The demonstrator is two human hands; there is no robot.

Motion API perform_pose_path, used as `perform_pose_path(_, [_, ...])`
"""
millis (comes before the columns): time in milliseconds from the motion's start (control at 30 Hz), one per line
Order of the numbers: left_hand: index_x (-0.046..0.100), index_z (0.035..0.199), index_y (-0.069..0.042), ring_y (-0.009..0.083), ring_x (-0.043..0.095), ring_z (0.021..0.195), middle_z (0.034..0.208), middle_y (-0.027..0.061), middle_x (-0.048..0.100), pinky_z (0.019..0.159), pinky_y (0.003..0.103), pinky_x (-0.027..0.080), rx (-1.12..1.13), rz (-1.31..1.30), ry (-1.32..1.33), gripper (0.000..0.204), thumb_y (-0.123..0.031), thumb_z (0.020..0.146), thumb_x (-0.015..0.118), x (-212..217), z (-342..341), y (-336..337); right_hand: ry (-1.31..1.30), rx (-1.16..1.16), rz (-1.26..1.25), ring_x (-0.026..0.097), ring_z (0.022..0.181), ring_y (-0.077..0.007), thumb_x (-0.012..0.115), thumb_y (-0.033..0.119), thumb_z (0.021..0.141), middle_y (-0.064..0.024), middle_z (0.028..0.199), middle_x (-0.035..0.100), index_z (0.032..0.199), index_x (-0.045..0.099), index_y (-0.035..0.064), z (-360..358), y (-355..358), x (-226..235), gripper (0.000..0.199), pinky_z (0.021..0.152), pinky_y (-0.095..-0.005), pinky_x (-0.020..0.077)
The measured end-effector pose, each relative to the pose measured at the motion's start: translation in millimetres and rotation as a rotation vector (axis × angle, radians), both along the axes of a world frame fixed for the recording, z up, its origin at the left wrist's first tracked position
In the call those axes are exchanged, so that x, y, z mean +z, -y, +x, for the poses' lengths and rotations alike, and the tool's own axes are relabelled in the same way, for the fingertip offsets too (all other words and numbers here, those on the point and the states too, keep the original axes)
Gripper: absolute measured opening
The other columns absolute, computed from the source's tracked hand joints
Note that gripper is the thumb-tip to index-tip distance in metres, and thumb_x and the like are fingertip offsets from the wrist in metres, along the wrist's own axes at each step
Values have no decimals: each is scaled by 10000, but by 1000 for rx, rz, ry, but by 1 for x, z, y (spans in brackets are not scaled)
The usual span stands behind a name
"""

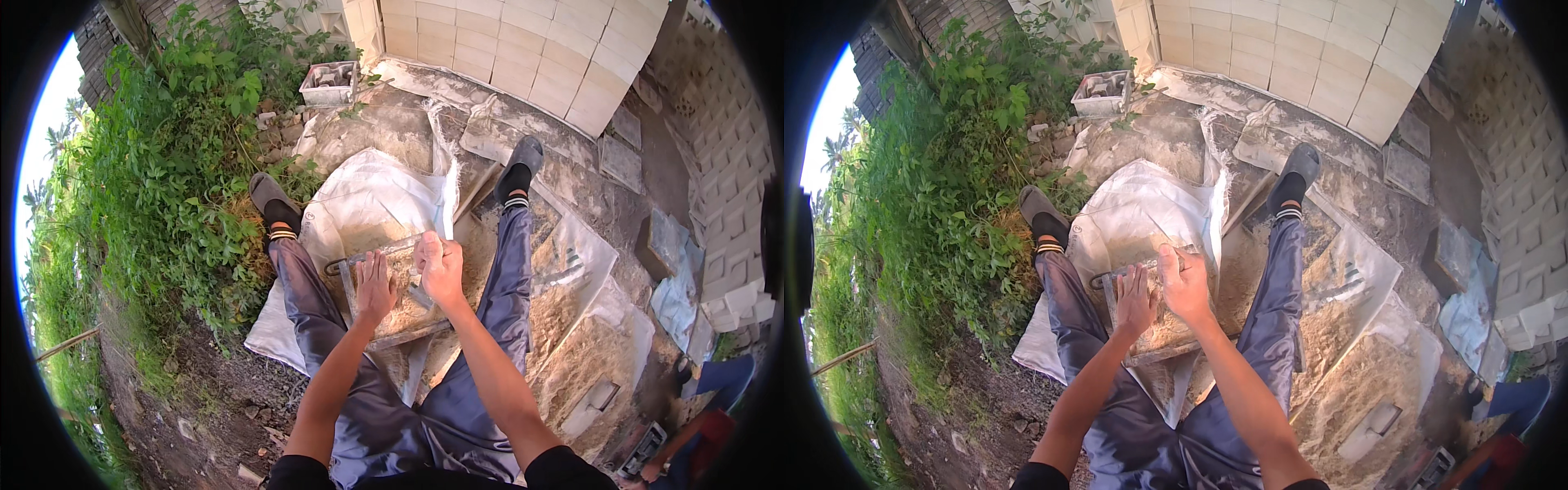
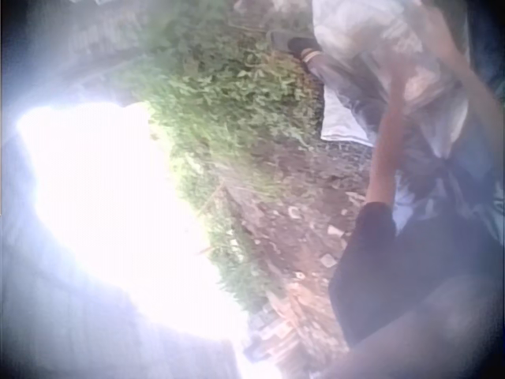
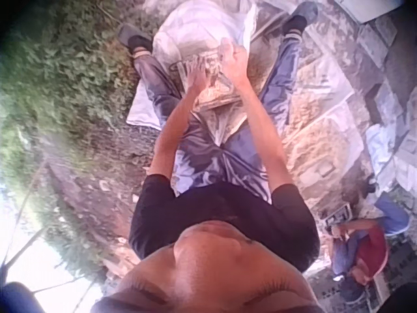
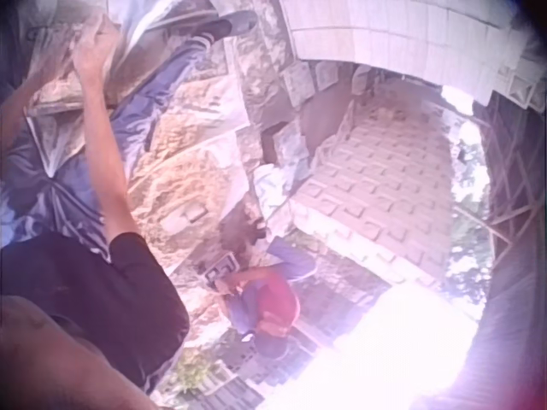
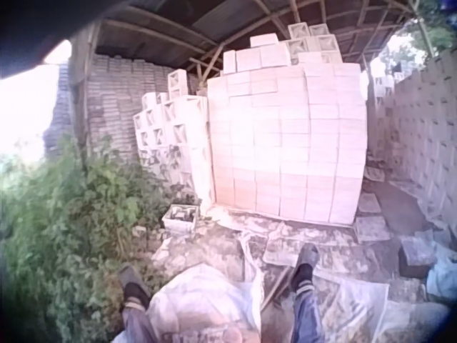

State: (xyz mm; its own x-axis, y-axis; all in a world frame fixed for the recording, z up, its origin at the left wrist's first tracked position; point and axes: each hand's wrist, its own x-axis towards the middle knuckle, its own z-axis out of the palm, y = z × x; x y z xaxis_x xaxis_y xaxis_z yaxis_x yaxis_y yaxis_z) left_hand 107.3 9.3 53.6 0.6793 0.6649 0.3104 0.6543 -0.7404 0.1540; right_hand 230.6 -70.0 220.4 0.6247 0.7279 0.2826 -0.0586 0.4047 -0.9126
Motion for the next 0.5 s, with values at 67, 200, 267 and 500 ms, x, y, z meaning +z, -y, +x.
perform_pose_path(67, [425, 1266, 21, 287, 220, 1327, 1366, 139, 361, 1081, 498, 125, -28, 21, -36, 470, -247, 880, 425, -12, -10, -4, -35, 35, 6, 254, 436, -53, 443, 379, 933, 41, 514, 285, 575, 303, 88, -4, 1, 6, 482, 390, -238, 171])
perform_pose_path(200, [478, 1225, 3, 270, 244, 1319, 1338, 109, 401, 1072, 533, 109, -94, 0, -137, 430, -246, 877, 432, -18, -16, 7, -51, 52, 6, 243, 430, -53, 450, 391, 928, 44, 513, 271, 576, 298, 89, -3, 4, 4, 488, 391, -237, 167])
perform_pose_path(267, [511, 1188, -7, 262, 271, 1305, 1314, 102, 428, 1069, 530, 122, -125, -70, -98, 396, -240, 876, 436, -12, -18, 11, -60, 53, 18, 238, 427, -53, 451, 398, 926, 46, 515, 260, 577, 292, 92, -2, 4, 7, 490, 391, -236, 164])
perform_pose_path(500, [503, 1209, -48, 258, 281, 1298, 1331, 67, 411, 1052, 532, 153, -126, -172, -140, 398, -256, 878, 426, -8, -17, 7, -34, 53, -5, 259, 432, -56, 447, 394, 928, 43, 515, 272, 580, 295, 90, -13, 4, 10, 486, 393, -233, 176])
